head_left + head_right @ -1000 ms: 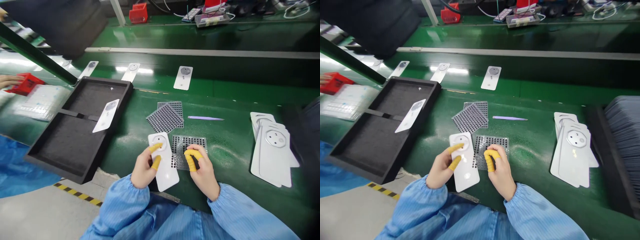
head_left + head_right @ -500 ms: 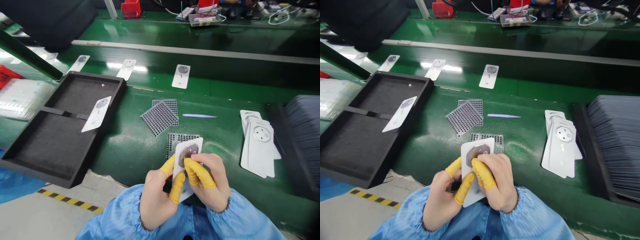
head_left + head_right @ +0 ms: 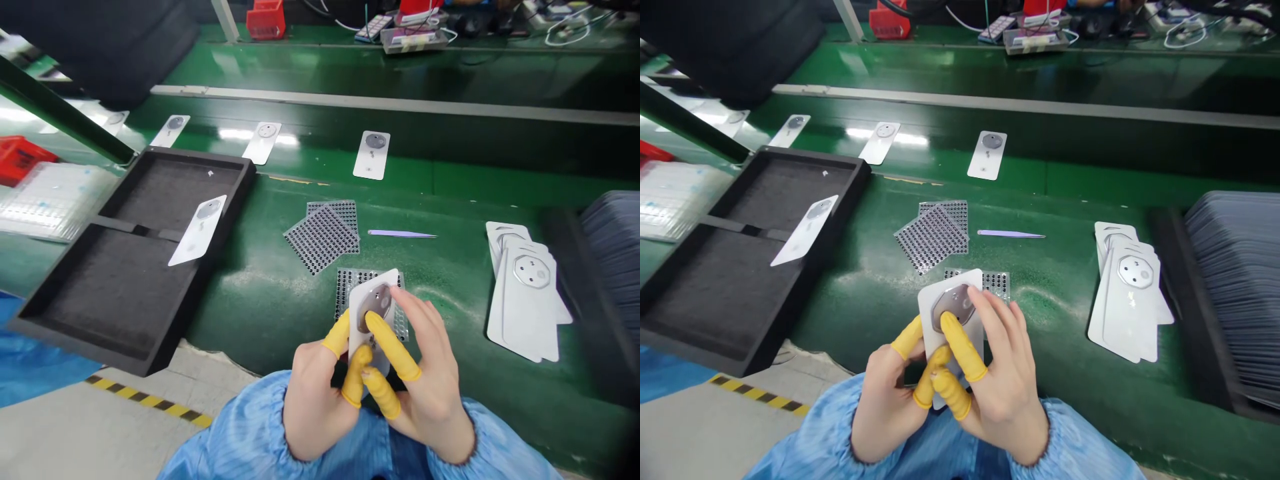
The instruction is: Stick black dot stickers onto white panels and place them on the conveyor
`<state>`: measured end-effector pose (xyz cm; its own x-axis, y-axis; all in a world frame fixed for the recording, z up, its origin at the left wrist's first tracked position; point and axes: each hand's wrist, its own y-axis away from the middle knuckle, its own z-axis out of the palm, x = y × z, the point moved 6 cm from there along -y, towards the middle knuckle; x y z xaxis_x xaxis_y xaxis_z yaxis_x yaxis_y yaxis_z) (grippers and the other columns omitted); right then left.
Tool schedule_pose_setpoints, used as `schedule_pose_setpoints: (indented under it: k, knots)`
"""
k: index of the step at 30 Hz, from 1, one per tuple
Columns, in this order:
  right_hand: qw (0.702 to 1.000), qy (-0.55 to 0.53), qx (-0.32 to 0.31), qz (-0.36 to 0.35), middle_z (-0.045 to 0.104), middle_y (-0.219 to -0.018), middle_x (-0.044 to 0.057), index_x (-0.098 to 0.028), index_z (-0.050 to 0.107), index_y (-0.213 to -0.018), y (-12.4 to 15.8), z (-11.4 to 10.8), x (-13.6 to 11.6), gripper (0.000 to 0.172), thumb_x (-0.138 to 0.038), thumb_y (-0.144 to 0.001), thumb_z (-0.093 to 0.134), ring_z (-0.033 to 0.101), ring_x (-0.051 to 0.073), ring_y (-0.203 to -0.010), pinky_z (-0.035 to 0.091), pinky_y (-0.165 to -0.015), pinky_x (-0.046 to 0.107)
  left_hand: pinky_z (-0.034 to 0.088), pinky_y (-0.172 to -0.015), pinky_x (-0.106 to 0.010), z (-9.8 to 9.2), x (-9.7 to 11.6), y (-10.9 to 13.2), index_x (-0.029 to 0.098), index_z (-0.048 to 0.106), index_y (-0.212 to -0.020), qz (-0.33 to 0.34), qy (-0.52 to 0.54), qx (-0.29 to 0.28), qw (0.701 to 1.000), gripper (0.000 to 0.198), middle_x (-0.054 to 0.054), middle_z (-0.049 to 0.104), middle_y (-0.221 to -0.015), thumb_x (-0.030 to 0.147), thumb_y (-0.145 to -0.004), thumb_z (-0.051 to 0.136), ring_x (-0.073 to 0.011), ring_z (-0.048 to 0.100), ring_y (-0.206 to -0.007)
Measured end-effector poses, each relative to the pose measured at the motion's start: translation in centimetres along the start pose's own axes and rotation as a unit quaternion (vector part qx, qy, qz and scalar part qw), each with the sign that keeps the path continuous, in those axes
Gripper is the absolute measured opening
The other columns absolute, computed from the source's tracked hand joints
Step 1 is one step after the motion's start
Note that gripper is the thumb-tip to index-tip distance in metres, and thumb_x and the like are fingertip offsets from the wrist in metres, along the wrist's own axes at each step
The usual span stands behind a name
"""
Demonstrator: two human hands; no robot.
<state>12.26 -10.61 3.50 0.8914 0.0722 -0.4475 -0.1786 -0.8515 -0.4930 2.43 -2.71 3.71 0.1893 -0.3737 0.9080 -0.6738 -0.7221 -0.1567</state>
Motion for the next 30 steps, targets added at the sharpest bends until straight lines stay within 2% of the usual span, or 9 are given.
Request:
schedule_pose_setpoints:
  k: [4, 7, 11, 15, 19, 23, 27, 29, 30]
  knots:
    - [1.0, -0.014, -0.008, 0.008, 0.02, -0.154, 0.015, -0.019, 0.03, -0.145, 0.2, 0.0, 0.1, 0.058, -0.028, -0.09, 0.045, 0.033, 0.039, -0.134, 0.034, -0.101, 0.064, 0.056, -0.063, -0.019, 0.2, -0.1, -0.1, 0.028, 0.04, -0.142, 0.0, -0.006, -0.024, 1.0, 0.071, 0.002, 0.076, -0.088, 0.004, -0.078, 0.06, -0.014, 0.07, -0.065]
    - [0.999, -0.043, 0.001, 0.01, 0.028, -0.151, 0.015, -0.021, 0.028, -0.146, 0.5, -0.1, 0.1, 0.06, -0.025, -0.089, 0.046, 0.038, 0.036, -0.132, 0.04, -0.1, 0.06, 0.057, -0.064, -0.02, 0.3, -0.2, -0.1, 0.027, 0.048, -0.137, -0.003, -0.012, -0.028, 1.0, 0.064, 0.0, 0.076, -0.092, 0.007, -0.078, 0.062, -0.0155, 0.071, -0.068]
    - [0.998, -0.062, 0.028, -0.002, 0.034, -0.148, 0.015, -0.02, 0.033, -0.144, 0.6, -0.4, 0.0, 0.057, -0.019, -0.088, 0.046, 0.042, 0.035, -0.129, 0.044, -0.098, 0.058, 0.057, -0.065, -0.022, 0.1, -0.1, 0.0, 0.024, 0.057, -0.128, 0.003, -0.024, -0.004, 1.0, 0.053, -0.002, 0.076, -0.096, 0.009, -0.078, 0.064, -0.016, 0.071, -0.065]
    - [0.998, -0.061, 0.034, 0.006, 0.032, -0.148, 0.017, -0.019, 0.035, -0.142, 0.2, -0.8, 0.2, 0.056, -0.018, -0.088, 0.047, 0.042, 0.036, -0.129, 0.043, -0.097, 0.06, 0.058, -0.065, -0.023, 0.2, 0.2, 0.0, 0.025, 0.056, -0.129, 0.017, -0.023, -0.009, 1.0, 0.056, -0.002, 0.077, -0.092, 0.008, -0.077, 0.064, -0.0176, 0.071, -0.068]
    - [0.999, -0.037, 0.005, 0.005, 0.026, -0.151, 0.018, -0.018, 0.032, -0.145, 0.3, -0.5, -0.1, 0.059, -0.02, -0.088, 0.047, 0.035, 0.039, -0.132, 0.04, -0.097, 0.064, 0.056, -0.06, -0.022, 0.2, 0.3, -0.1, 0.025, 0.053, -0.131, 0.031, -0.033, -0.005, 0.999, 0.057, -0.002, 0.076, -0.088, 0.009, -0.077, 0.062, -0.0162, 0.069, -0.063]
    - [0.999, -0.04, -0.024, 0.022, 0.019, -0.153, 0.022, -0.013, 0.025, -0.147, 0.8, 0.8, -0.3, 0.06, -0.022, -0.09, 0.042, 0.026, 0.042, -0.136, 0.035, -0.1, 0.067, 0.051, -0.048, -0.022, 0.0, 0.0, -0.1, 0.023, 0.065, -0.11, 0.043, -0.058, 0.02, 0.997, 0.036, 0.0, 0.073, -0.068, 0.012, -0.076, 0.06, -0.0138, 0.061, -0.047]
    - [0.994, -0.095, -0.028, 0.045, 0.022, -0.152, 0.02, -0.012, 0.027, -0.146, 1.0, 1.9, 0.3, 0.059, -0.022, -0.091, 0.044, 0.025, 0.04, -0.138, 0.033, -0.105, 0.064, 0.052, -0.05, -0.024, 0.3, -1.0, -0.1, 0.022, 0.07, -0.094, 0.006, -0.063, 0.022, 0.998, 0.023, -0.001, 0.074, -0.07, 0.015, -0.071, 0.066, -0.015, 0.063, -0.05]
    - [0.991, -0.127, -0.005, 0.049, 0.025, -0.152, 0.016, -0.018, 0.034, -0.144, 1.1, 1.9, 0.8, 0.054, -0.022, -0.091, 0.044, 0.028, 0.037, -0.138, 0.033, -0.106, 0.063, 0.054, -0.052, -0.024, 0.7, -1.5, -0.2, 0.021, 0.071, -0.089, -0.031, -0.001, 0.003, 1.0, 0.017, -0.002, 0.075, -0.073, 0.017, -0.072, 0.068, -0.0155, 0.064, -0.052]
    - [0.988, -0.145, 0.014, 0.059, 0.026, -0.152, 0.014, -0.021, 0.037, -0.142, 1.1, 1.6, 1.1, 0.051, -0.022, -0.091, 0.044, 0.03, 0.036, -0.137, 0.034, -0.106, 0.062, 0.055, -0.053, -0.024, 1.1, -1.8, -0.3, 0.02, 0.071, -0.092, -0.06, 0.059, -0.017, 0.996, 0.017, -0.003, 0.075, -0.075, 0.018, -0.075, 0.067, -0.0156, 0.065, -0.053]
